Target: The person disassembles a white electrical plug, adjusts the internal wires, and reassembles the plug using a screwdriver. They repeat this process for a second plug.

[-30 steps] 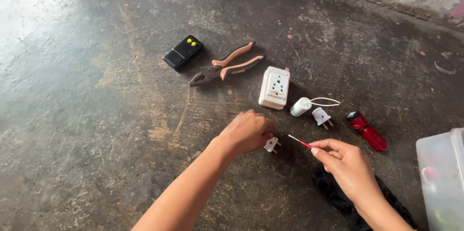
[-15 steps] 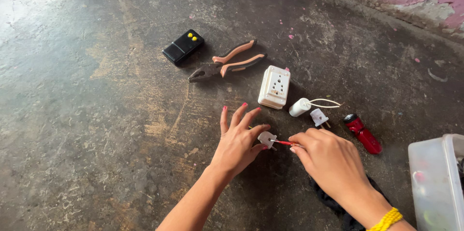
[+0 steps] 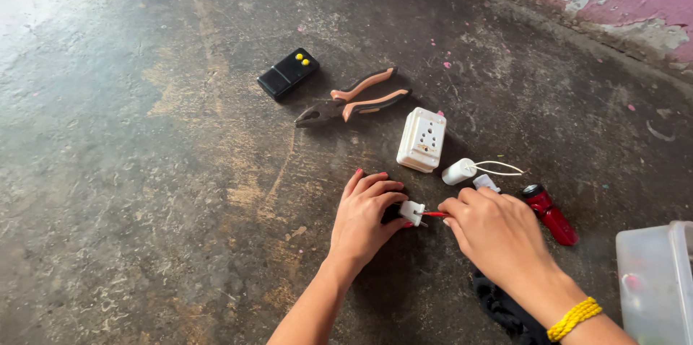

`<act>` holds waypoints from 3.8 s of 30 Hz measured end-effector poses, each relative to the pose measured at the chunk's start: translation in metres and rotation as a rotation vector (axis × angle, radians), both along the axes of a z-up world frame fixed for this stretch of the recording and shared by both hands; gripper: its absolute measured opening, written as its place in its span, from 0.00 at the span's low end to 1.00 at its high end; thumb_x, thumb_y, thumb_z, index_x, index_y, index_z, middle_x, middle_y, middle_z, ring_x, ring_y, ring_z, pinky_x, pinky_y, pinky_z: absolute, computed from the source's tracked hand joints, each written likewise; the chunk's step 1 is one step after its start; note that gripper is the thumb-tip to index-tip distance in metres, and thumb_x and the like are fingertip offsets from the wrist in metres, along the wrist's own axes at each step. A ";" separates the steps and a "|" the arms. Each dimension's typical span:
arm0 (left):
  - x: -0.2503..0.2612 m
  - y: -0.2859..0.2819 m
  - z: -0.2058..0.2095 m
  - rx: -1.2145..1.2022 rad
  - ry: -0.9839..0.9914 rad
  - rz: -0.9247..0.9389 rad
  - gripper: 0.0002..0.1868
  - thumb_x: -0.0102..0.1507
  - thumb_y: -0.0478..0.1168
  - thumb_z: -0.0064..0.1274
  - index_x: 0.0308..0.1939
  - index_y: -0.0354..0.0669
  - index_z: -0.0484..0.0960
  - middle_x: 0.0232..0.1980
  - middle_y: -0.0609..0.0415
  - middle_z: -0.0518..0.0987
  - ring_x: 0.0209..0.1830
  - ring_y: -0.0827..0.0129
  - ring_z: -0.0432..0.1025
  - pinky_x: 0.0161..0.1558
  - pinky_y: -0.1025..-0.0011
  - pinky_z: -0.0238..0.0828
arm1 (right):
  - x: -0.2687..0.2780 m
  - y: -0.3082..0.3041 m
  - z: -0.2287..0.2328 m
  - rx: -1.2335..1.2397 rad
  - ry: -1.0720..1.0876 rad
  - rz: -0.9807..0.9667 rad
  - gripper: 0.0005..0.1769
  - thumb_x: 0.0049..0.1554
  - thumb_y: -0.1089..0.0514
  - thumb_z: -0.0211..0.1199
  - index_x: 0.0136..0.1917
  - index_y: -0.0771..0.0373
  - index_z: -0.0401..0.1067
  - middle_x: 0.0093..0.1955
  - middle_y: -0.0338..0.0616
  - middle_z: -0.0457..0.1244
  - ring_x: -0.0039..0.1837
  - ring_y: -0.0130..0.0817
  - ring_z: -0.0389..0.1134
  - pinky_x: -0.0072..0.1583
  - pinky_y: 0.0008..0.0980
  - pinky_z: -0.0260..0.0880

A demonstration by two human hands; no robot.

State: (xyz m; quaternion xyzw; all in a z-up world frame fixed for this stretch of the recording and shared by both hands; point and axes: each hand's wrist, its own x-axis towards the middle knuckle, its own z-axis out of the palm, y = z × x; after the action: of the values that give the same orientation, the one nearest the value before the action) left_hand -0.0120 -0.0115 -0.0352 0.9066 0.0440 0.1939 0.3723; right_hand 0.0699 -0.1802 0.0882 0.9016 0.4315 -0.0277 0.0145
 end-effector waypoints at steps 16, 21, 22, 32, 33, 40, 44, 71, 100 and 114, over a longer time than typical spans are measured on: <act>0.000 -0.001 0.004 0.012 0.034 0.012 0.22 0.47 0.44 0.70 0.45 0.49 0.87 0.59 0.60 0.81 0.68 0.62 0.66 0.76 0.51 0.46 | 0.019 0.009 0.001 -0.131 -0.084 0.375 0.04 0.48 0.63 0.63 0.40 0.59 0.73 0.41 0.43 0.65 0.48 0.39 0.69 0.50 0.41 0.70; 0.000 -0.001 0.005 0.005 0.038 0.003 0.22 0.47 0.43 0.70 0.45 0.49 0.87 0.59 0.60 0.81 0.68 0.62 0.66 0.76 0.51 0.46 | 0.021 0.008 0.002 -0.133 -0.049 0.394 0.02 0.52 0.61 0.63 0.40 0.59 0.73 0.38 0.43 0.65 0.48 0.39 0.69 0.49 0.41 0.70; 0.000 0.000 0.005 0.005 0.033 0.003 0.22 0.47 0.44 0.70 0.45 0.49 0.87 0.59 0.60 0.81 0.68 0.62 0.66 0.76 0.51 0.46 | 0.021 0.008 0.002 -0.132 -0.037 0.378 0.01 0.52 0.61 0.63 0.40 0.59 0.72 0.39 0.43 0.65 0.48 0.39 0.69 0.49 0.41 0.70; -0.001 -0.001 0.004 0.011 0.001 0.009 0.22 0.48 0.44 0.70 0.46 0.49 0.87 0.59 0.60 0.80 0.68 0.61 0.66 0.76 0.50 0.46 | 0.026 0.006 0.001 -0.150 -0.088 0.489 0.04 0.47 0.66 0.63 0.37 0.60 0.71 0.38 0.42 0.64 0.47 0.39 0.68 0.50 0.39 0.69; -0.001 -0.001 0.003 0.016 -0.002 0.012 0.22 0.48 0.44 0.70 0.46 0.49 0.87 0.59 0.59 0.80 0.68 0.60 0.66 0.76 0.50 0.46 | 0.026 0.005 0.000 -0.146 -0.096 0.507 0.04 0.46 0.66 0.63 0.37 0.61 0.71 0.38 0.43 0.63 0.47 0.39 0.68 0.50 0.39 0.69; -0.002 -0.001 0.002 0.022 -0.003 0.004 0.21 0.49 0.44 0.70 0.46 0.50 0.86 0.59 0.61 0.80 0.69 0.61 0.66 0.76 0.51 0.47 | 0.028 -0.005 -0.001 -0.064 -0.096 0.484 0.03 0.51 0.63 0.63 0.42 0.61 0.74 0.37 0.42 0.63 0.46 0.38 0.68 0.50 0.39 0.69; -0.001 -0.002 0.002 0.032 0.017 0.008 0.21 0.49 0.43 0.70 0.46 0.51 0.87 0.59 0.62 0.80 0.69 0.61 0.66 0.76 0.50 0.46 | 0.032 -0.009 -0.003 -0.023 -0.020 0.437 0.05 0.54 0.59 0.64 0.46 0.60 0.76 0.37 0.43 0.63 0.44 0.38 0.68 0.48 0.39 0.69; 0.001 -0.003 0.006 0.058 0.004 0.017 0.22 0.49 0.45 0.69 0.47 0.51 0.86 0.58 0.60 0.79 0.68 0.60 0.66 0.75 0.49 0.47 | 0.048 0.013 0.001 -0.253 -0.156 0.735 0.01 0.50 0.60 0.62 0.38 0.57 0.74 0.37 0.40 0.65 0.45 0.36 0.70 0.46 0.36 0.71; 0.019 0.010 0.016 0.211 0.078 -0.171 0.28 0.50 0.41 0.66 0.55 0.57 0.82 0.63 0.52 0.72 0.69 0.50 0.59 0.70 0.36 0.33 | 0.015 0.012 -0.006 -0.171 0.309 -0.449 0.10 0.55 0.46 0.67 0.46 0.49 0.83 0.40 0.44 0.73 0.46 0.41 0.75 0.48 0.40 0.73; -0.022 -0.060 0.017 -0.238 0.101 0.435 0.17 0.60 0.36 0.57 0.53 0.40 0.74 0.52 0.51 0.74 0.57 0.57 0.67 0.61 0.57 0.55 | 0.023 -0.013 -0.062 0.352 0.407 -0.263 0.14 0.61 0.52 0.59 0.58 0.57 0.74 0.44 0.48 0.72 0.49 0.45 0.74 0.51 0.42 0.71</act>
State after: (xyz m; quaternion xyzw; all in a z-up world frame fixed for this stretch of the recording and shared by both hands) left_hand -0.0337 -0.0712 -0.0183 0.8342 0.2791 0.2172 0.4232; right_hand 0.0926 -0.1934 0.0265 0.9142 0.3033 -0.1343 -0.2328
